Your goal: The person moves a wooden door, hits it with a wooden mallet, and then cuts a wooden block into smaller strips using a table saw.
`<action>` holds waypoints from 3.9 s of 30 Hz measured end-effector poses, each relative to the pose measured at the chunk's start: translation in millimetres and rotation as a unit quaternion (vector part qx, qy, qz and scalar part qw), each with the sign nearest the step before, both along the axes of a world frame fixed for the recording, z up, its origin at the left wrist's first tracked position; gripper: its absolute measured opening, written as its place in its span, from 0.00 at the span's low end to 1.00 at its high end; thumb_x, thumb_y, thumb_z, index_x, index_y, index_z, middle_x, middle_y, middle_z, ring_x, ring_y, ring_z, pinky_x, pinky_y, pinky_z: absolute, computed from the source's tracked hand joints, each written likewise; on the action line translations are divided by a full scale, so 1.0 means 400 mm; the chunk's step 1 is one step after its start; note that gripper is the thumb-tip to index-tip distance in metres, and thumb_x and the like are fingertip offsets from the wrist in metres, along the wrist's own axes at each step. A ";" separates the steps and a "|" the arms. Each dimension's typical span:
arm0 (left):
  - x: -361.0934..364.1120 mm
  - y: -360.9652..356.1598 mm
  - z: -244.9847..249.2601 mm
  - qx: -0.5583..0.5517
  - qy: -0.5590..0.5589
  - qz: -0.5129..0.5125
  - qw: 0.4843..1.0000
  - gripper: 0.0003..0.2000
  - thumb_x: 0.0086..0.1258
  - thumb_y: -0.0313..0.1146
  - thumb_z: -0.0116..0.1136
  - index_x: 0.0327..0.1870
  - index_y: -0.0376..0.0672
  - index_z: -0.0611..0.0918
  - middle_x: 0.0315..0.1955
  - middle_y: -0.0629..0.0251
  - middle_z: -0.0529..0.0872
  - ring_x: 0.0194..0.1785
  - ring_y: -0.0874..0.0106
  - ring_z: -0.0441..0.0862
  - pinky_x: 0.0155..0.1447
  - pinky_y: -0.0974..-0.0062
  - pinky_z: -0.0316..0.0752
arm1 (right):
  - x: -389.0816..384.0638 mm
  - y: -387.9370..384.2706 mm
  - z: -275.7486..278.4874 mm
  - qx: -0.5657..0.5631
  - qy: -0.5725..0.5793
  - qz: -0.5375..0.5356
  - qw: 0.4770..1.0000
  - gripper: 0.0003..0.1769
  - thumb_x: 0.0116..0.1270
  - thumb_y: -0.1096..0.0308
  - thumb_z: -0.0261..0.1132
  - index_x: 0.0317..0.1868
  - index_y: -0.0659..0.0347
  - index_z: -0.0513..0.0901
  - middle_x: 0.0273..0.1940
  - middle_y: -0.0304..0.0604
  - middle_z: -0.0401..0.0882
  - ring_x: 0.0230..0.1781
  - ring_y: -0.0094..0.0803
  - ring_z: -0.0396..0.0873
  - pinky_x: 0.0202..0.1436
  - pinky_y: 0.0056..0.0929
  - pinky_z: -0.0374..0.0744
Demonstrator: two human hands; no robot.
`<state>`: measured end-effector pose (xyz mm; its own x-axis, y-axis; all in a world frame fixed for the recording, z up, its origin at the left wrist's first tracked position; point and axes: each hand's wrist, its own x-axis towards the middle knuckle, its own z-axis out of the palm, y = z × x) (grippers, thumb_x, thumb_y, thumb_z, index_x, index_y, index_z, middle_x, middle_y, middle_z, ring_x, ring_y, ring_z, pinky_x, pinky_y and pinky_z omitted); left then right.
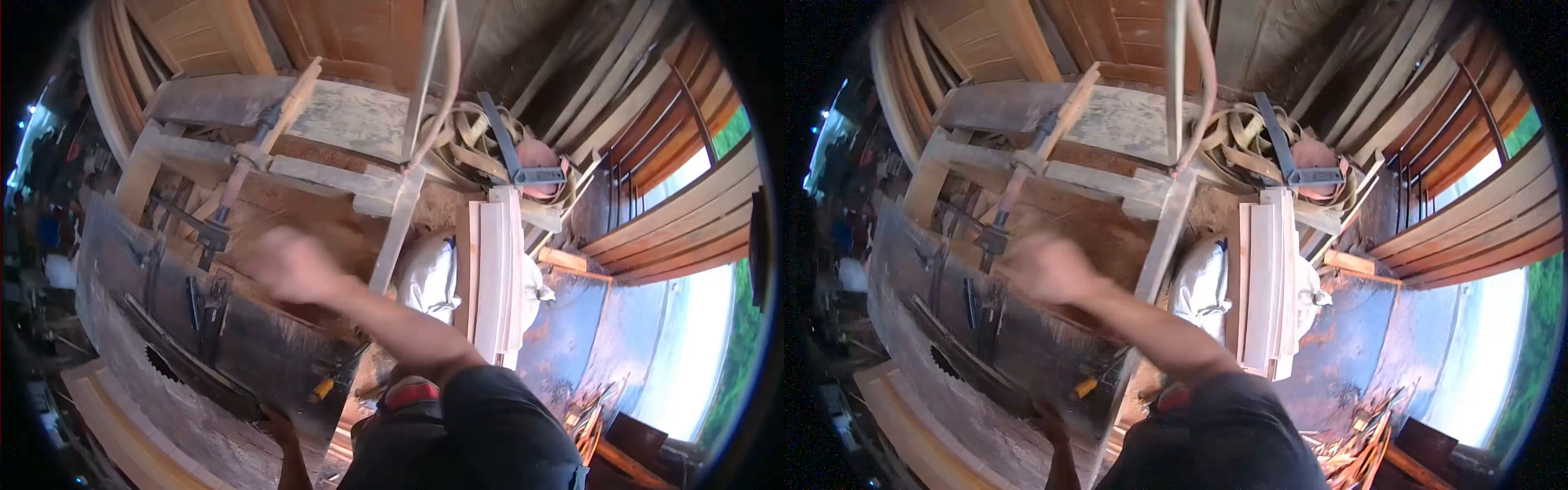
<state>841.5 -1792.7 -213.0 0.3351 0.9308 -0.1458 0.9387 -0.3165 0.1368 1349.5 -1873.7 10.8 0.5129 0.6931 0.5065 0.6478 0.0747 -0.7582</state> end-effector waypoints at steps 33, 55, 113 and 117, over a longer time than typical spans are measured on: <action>0.015 -0.126 0.082 -0.091 -0.042 0.268 0.958 0.40 0.80 0.49 0.58 0.81 0.29 0.57 0.70 0.29 0.68 0.72 0.37 0.69 0.73 0.48 0.67 | 0.441 -0.414 -0.969 -0.016 0.667 -0.384 0.638 0.29 0.83 0.46 0.52 0.66 0.63 0.80 0.57 0.51 0.83 0.56 0.42 0.80 0.64 0.40 0.77; -0.486 0.107 0.117 0.215 -0.066 0.019 0.974 0.25 0.85 0.43 0.50 0.76 0.39 0.70 0.72 0.54 0.75 0.75 0.57 0.71 0.78 0.56 0.65 | -0.214 -0.905 -0.302 -0.565 -0.038 -0.478 0.671 0.34 0.68 0.50 0.67 0.64 0.69 0.77 0.54 0.64 0.82 0.56 0.58 0.81 0.61 0.51 0.78; -0.024 -0.029 0.303 0.096 -0.315 -0.031 0.944 0.25 0.69 0.40 0.66 0.64 0.39 0.81 0.52 0.58 0.80 0.59 0.57 0.74 0.61 0.53 0.65 | -1.014 -0.024 -0.198 -0.359 -0.288 0.105 0.882 0.25 0.65 0.64 0.69 0.64 0.55 0.80 0.59 0.58 0.76 0.53 0.58 0.75 0.58 0.53 0.76; -0.021 -0.019 0.292 0.101 -0.319 -0.036 0.942 0.26 0.68 0.40 0.67 0.64 0.39 0.80 0.52 0.60 0.80 0.59 0.58 0.74 0.61 0.53 0.65 | -1.015 -0.049 -0.133 -0.354 -0.329 0.107 0.869 0.28 0.70 0.60 0.67 0.70 0.52 0.76 0.66 0.49 0.74 0.61 0.55 0.71 0.60 0.57 0.74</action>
